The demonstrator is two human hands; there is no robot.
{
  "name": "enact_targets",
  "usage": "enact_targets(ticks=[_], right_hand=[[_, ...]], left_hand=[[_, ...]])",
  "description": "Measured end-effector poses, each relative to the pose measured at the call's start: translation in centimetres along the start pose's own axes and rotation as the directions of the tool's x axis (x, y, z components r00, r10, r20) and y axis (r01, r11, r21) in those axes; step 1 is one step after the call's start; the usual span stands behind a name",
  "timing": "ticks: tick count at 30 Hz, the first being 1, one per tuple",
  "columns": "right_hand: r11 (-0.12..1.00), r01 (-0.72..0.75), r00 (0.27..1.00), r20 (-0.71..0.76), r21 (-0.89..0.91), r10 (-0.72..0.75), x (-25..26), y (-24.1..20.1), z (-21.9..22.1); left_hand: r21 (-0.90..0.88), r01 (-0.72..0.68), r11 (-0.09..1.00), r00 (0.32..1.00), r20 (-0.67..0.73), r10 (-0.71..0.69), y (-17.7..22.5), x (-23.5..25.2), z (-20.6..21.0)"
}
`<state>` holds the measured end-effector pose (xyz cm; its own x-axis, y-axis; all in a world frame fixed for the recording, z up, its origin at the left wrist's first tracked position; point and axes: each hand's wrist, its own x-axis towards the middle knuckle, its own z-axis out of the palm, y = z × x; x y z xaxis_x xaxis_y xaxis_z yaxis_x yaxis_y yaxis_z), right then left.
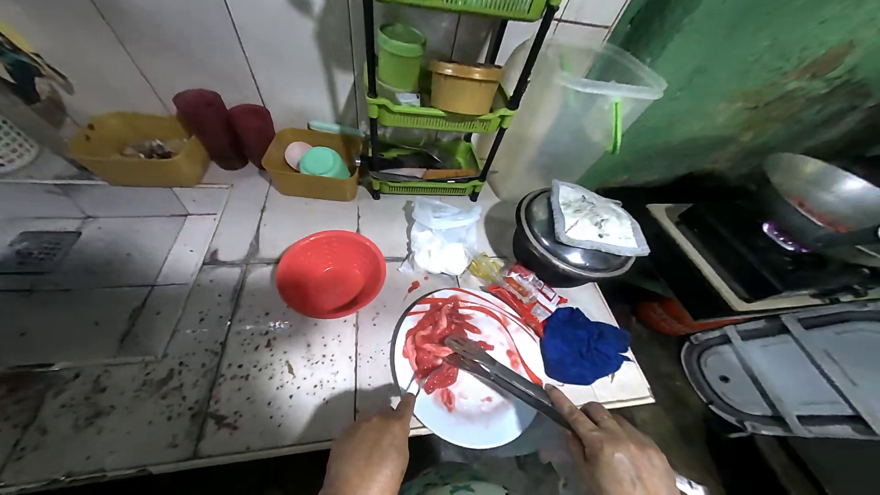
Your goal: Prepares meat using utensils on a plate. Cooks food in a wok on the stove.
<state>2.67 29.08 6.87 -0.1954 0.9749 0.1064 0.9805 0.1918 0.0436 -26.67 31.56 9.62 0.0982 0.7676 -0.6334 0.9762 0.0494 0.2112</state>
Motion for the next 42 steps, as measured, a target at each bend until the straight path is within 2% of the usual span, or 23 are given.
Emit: enact_targets(ticks=[3,4,6,9,12,17,22,25,29,37,42], right_hand=[[0.997,-0.050,0.998,0.048,0.054,0.048,0.1,-0.7,0.2],[0.989,-0.104,0.989,0.113,0.103,0.092,0.0,-0.9,0.1],[0.949,-0.242,0.943,0.278,0.204,0.181,0.1,-1.4,-0.2],[0.870,-0.392,0.863,0.449,0.299,0.234,0.5,-1.6,-0.4],[0.786,-0.497,0.806,0.532,0.368,0.261,0.8,-1.4,0.0],[0.672,-0.581,0.775,0.566,0.459,0.282,1.3,0.7,0.5],[0.632,-0.619,0.750,0.589,0.467,0.299,0.7,1.6,-0.6],[0.599,-0.642,0.743,0.581,0.479,0.332,-0.7,1.5,-0.6],[0.583,-0.624,0.773,0.522,0.520,0.361,-2.4,0.6,-1.0],[0.500,-0.681,0.732,0.488,0.536,0.475,-3.4,0.5,-1.0],[0.452,-0.672,0.737,0.468,0.587,0.489,-4.1,2.0,-2.2]], left_hand=[[0.017,-0.004,1.000,1.000,0.021,0.003,0.4,0.3,0.0],[0.020,-0.005,1.000,1.000,0.028,0.004,0.5,0.4,0.0],[0.020,-0.006,1.000,1.000,0.031,0.005,0.5,0.5,-0.1],[0.028,-0.007,1.000,1.000,0.031,0.006,0.4,0.5,-0.1],[0.031,-0.017,0.999,1.000,0.016,0.016,0.4,0.5,0.1],[0.003,-0.029,1.000,1.000,-0.008,0.029,0.1,0.0,0.7],[-0.003,-0.041,0.999,0.998,-0.044,0.041,0.1,-0.4,1.1],[-0.004,-0.050,0.999,0.997,-0.053,0.050,-0.1,-0.5,1.3],[-0.003,-0.048,0.999,0.999,-0.023,0.048,-0.2,-0.6,1.0],[0.014,-0.129,0.992,0.979,-0.155,0.130,-1.3,-0.9,2.1],[0.035,-0.150,0.988,0.978,-0.143,0.153,-1.5,-0.6,1.7]])
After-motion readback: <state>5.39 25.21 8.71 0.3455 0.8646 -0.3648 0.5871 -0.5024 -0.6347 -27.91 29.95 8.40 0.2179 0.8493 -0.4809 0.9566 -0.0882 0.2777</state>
